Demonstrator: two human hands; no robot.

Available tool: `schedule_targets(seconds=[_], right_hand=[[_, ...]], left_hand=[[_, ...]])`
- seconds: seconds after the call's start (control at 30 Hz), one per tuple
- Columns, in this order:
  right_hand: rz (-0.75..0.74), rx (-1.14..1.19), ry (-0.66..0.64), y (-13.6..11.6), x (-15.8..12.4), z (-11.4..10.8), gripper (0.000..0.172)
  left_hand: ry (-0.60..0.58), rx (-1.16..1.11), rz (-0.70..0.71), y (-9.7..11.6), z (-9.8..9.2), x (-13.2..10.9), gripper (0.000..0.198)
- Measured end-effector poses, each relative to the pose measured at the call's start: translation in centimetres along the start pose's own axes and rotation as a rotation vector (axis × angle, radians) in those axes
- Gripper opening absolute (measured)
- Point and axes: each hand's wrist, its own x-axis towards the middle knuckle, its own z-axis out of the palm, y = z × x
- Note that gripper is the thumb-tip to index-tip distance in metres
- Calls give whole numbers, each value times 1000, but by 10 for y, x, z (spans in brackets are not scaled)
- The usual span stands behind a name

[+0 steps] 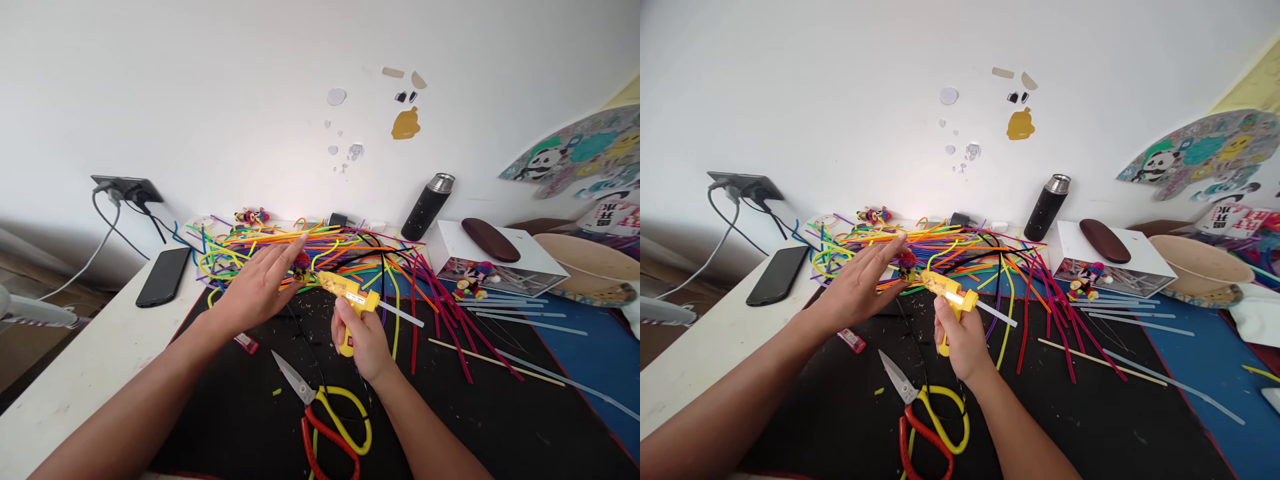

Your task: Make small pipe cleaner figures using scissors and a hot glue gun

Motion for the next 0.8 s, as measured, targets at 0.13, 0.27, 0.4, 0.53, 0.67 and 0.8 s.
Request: schedule_targets(seconds=[0.13,0.27,0.4,0.53,0.67,0.8], right_hand=[[6,-1,1,0,0,0,69],[14,-1,0,-2,-1,0,70],[11,4,-5,-2,-1,0,69],[14,14,-8,-1,-1,0,68],[17,20,-3,0,0,1,66],[21,29,-5,1,0,1,64]], left_hand=[[11,-10,-4,1,-1,1,94],[13,-18,0,1,-1,2,94],[7,-20,-4,0,-1,1,95],[12,-9,-1,0,-1,2,95],[9,14,12,0,-2,2,95],[15,46,20,0,-1,2,95]])
